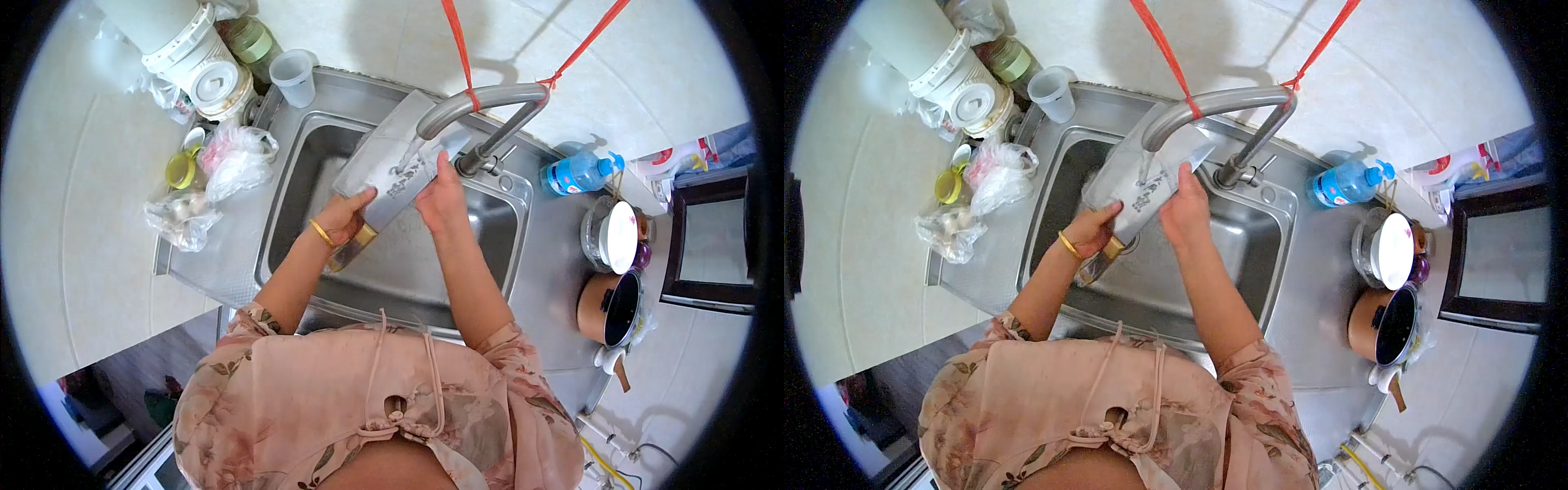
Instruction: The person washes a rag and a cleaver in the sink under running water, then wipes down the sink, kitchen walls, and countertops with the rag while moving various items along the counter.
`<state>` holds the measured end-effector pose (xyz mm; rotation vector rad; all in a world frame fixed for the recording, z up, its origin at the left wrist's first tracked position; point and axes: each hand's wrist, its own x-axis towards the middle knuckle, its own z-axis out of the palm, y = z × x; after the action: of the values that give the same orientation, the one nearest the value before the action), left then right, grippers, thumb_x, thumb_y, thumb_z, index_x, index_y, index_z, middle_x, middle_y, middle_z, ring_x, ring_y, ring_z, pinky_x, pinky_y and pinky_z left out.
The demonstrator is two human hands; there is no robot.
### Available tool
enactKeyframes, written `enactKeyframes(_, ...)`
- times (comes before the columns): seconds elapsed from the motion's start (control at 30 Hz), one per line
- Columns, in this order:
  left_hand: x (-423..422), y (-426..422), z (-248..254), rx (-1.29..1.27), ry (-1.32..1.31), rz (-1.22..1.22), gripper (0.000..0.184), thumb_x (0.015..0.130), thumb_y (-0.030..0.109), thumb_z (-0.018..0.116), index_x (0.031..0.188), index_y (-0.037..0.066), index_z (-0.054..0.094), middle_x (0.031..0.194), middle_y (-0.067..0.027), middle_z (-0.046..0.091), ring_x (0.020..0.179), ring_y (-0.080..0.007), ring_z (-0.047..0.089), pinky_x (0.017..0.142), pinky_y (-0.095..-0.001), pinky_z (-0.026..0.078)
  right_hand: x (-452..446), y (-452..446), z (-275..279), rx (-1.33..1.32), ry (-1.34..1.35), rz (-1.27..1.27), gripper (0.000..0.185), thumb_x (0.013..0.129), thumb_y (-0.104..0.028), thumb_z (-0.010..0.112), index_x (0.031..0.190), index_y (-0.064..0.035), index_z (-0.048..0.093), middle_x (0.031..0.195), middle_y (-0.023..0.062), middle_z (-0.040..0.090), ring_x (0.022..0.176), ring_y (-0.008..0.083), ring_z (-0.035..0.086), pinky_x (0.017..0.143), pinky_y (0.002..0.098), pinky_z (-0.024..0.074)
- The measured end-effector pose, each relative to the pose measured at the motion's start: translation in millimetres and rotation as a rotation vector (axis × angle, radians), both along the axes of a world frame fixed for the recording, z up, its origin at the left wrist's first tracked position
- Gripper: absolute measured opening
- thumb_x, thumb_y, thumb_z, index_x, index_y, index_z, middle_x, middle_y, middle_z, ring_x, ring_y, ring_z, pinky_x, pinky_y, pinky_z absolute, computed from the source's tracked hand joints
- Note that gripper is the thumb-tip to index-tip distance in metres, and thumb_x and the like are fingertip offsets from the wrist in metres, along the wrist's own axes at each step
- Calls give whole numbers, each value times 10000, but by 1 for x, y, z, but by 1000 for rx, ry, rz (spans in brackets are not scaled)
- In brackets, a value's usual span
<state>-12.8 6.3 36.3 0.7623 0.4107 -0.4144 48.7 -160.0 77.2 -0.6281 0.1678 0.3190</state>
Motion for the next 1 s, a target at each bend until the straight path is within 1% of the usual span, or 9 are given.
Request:
enactKeyframes(0.03,-4,2,10,39,-34,-72,573,757,157,720,1221,-17,432,1143,-116,557,1016,-217,557,853,-329,452,1,0,0,9,4,-1,392,933,-300,447,1236,-50,442,1215,73,533,1116,236,511,978,421,378)
enactKeyframes(0.13,-11,6,-8,412,3,-221,397,771,121,697,1094,-18,511,966,-102,596,796,-181,591,670,-316,486,4,-3,-2,23,14,37,413,933,-309,444,1252,-48,428,1238,72,519,1137,242,494,998,430,353)
enactKeyframes(0.23,-21,-12,14,404,-158,1,295,817,206,658,988,-6,544,858,-65,582,726,-139,557,629,-296,455,5,-3,-3,-3,-20,1,412,935,-308,439,1251,-45,427,1252,74,508,1141,239,492,994,424,359)
enactKeyframes(0.33,-18,-14,4,596,11,103,334,876,337,564,943,10,558,818,-42,562,709,-132,540,629,-294,443,2,-4,1,21,-4,23,403,937,-306,435,1244,-44,433,1242,71,517,1141,232,493,992,415,363)
enactKeyframes(0.43,-13,-18,-12,565,110,239,504,898,487,445,863,1,576,744,-45,529,643,-121,470,569,-273,388,-4,-1,5,-21,-35,-18,391,938,-303,435,1236,-49,441,1227,74,529,1140,227,495,986,407,372)
enactKeyframes(0.53,-9,-17,-19,552,177,282,537,901,519,408,839,10,569,673,-23,485,581,-115,432,527,-268,360,-5,-3,4,11,-34,-20,381,939,-296,436,1230,-51,448,1213,76,538,1133,225,500,979,402,381)
enactKeyframes(0.73,-10,-21,6,542,245,300,522,903,535,388,758,54,530,614,5,421,539,-102,381,497,-261,330,-9,-10,11,38,-5,12,360,941,-292,435,1212,-56,463,1195,63,549,1101,218,525,972,399,390)
enactKeyframes(0.93,-20,-10,3,355,197,289,475,905,542,372,724,117,479,582,1,412,518,-111,398,489,-265,339,-11,-10,12,54,-18,12,342,942,-300,436,1188,-67,476,1180,62,556,1088,212,533,965,406,398)
enactKeyframes(1.0,-18,-9,3,249,178,311,488,906,549,355,774,106,510,605,-15,463,536,-125,442,508,-261,359,-11,-9,12,42,6,13,342,942,-310,433,1183,-71,477,1177,60,557,1084,210,535,961,406,400)
